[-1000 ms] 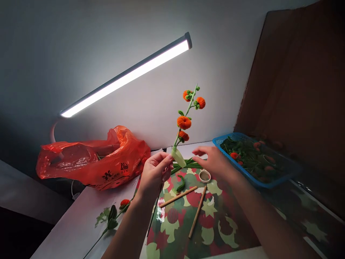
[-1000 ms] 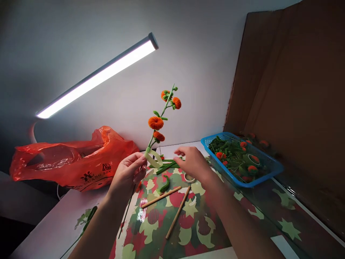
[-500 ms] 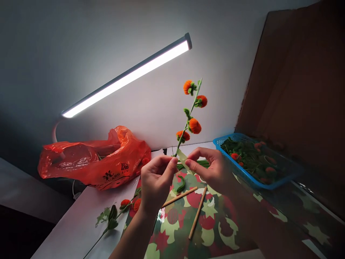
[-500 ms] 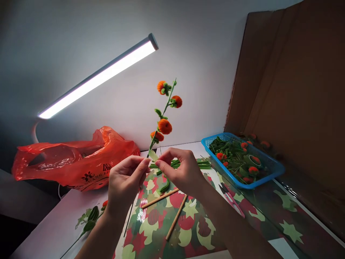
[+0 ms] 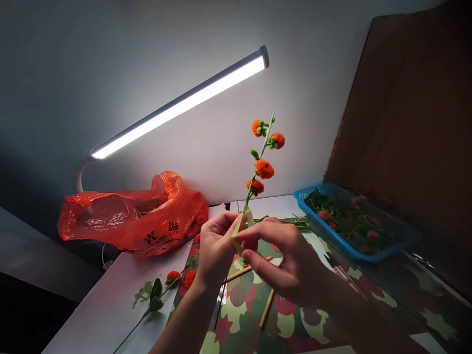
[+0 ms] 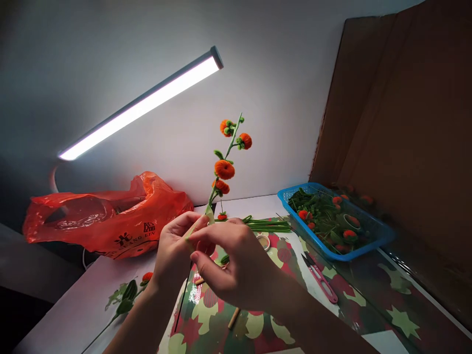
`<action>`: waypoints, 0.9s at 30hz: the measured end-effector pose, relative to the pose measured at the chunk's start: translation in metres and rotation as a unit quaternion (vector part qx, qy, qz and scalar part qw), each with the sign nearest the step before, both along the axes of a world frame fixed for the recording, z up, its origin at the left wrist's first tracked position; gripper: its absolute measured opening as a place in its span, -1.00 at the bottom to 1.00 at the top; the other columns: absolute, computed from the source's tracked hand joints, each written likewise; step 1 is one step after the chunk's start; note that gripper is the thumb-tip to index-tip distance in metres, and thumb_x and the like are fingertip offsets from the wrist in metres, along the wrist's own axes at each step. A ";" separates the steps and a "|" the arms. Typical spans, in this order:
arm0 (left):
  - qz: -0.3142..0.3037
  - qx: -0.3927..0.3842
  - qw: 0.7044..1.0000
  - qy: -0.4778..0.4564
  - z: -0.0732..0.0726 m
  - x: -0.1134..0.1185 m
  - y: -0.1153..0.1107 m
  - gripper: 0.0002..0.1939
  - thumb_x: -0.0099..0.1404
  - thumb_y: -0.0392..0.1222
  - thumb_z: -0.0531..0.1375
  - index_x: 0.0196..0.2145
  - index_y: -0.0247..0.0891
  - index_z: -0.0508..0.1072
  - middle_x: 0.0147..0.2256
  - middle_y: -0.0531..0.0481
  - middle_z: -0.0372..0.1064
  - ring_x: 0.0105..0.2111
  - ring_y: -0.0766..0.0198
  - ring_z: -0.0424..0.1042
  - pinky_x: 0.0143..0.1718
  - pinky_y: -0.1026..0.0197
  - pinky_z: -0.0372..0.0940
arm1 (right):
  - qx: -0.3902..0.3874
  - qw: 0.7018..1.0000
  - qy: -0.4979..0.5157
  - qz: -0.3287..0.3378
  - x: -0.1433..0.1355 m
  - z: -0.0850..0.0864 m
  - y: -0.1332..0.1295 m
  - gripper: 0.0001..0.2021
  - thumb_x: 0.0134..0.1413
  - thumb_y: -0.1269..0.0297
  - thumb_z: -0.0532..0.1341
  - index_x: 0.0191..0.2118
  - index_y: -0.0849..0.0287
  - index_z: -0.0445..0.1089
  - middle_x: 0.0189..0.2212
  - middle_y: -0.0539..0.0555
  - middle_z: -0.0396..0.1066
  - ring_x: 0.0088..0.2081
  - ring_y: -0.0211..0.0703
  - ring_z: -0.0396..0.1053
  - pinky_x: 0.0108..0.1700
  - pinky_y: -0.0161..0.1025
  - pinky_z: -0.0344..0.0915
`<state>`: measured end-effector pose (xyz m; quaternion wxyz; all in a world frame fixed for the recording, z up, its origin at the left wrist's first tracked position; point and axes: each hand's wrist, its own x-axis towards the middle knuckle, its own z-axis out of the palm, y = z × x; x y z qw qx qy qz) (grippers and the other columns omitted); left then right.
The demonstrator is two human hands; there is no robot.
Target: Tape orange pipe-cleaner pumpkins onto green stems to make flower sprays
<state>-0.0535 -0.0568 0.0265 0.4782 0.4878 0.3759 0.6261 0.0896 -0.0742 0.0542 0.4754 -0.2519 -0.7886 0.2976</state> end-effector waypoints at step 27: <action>0.064 0.045 0.994 0.070 0.003 0.010 -0.010 -0.88 0.07 -0.17 0.26 -0.50 -0.29 0.48 -0.71 0.15 0.15 -0.74 0.51 0.06 -0.75 0.42 -0.02 | -0.033 0.989 -0.063 -0.129 0.013 0.008 0.013 -0.79 0.06 0.36 0.07 -0.57 0.16 0.17 -0.62 -0.08 0.17 -0.53 -0.32 0.15 -0.49 -0.37 0.08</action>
